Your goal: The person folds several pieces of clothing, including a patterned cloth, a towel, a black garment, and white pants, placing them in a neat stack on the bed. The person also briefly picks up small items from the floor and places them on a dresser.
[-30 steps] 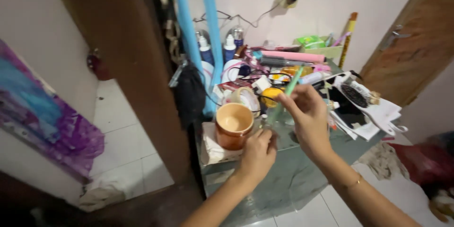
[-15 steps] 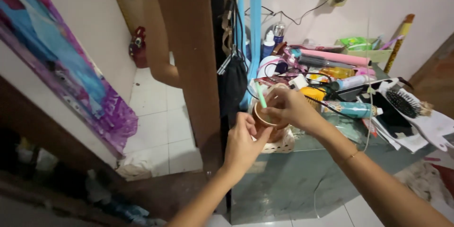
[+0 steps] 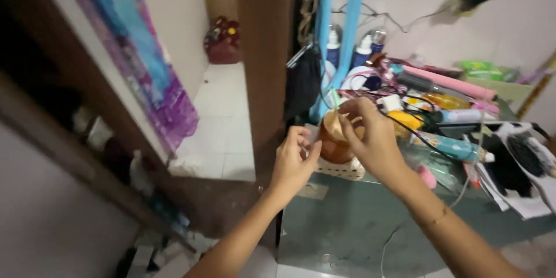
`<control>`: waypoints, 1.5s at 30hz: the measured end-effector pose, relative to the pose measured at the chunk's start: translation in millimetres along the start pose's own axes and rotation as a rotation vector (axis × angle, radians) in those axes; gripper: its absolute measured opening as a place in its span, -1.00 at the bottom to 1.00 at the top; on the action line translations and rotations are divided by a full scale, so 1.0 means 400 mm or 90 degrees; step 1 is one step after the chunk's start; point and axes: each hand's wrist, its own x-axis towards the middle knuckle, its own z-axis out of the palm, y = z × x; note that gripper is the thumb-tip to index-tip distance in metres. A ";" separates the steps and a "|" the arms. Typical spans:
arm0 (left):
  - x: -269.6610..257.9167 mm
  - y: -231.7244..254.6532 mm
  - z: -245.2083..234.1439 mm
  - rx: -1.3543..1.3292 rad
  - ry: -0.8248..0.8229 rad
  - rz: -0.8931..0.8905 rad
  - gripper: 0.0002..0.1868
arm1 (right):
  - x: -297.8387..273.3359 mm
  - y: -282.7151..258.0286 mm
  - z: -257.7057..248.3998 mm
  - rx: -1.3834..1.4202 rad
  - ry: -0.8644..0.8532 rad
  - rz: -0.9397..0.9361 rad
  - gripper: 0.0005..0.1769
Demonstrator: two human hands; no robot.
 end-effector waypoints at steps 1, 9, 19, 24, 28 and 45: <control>-0.013 -0.016 -0.007 0.004 0.020 -0.005 -0.63 | -0.016 -0.010 0.014 0.009 -0.015 -0.012 -0.79; -0.178 -0.067 -0.237 0.197 0.202 0.091 -0.70 | -0.100 -0.154 0.242 0.237 -0.218 -0.214 -0.74; -0.526 -0.144 -0.696 0.582 0.432 -0.121 -0.35 | -0.177 -0.416 0.620 0.364 -0.466 -0.328 -0.46; -0.674 -0.184 -0.864 0.630 0.400 -0.225 -0.19 | -0.218 -0.552 0.805 0.413 -0.529 -0.406 -0.46; -0.740 -0.177 -0.994 0.660 0.415 -0.277 -0.18 | -0.240 -0.647 0.958 0.430 -0.538 -0.460 -0.45; -0.960 -0.337 -1.309 0.665 0.471 -0.459 -0.15 | -0.289 -0.720 1.422 0.384 -0.710 -0.522 -0.47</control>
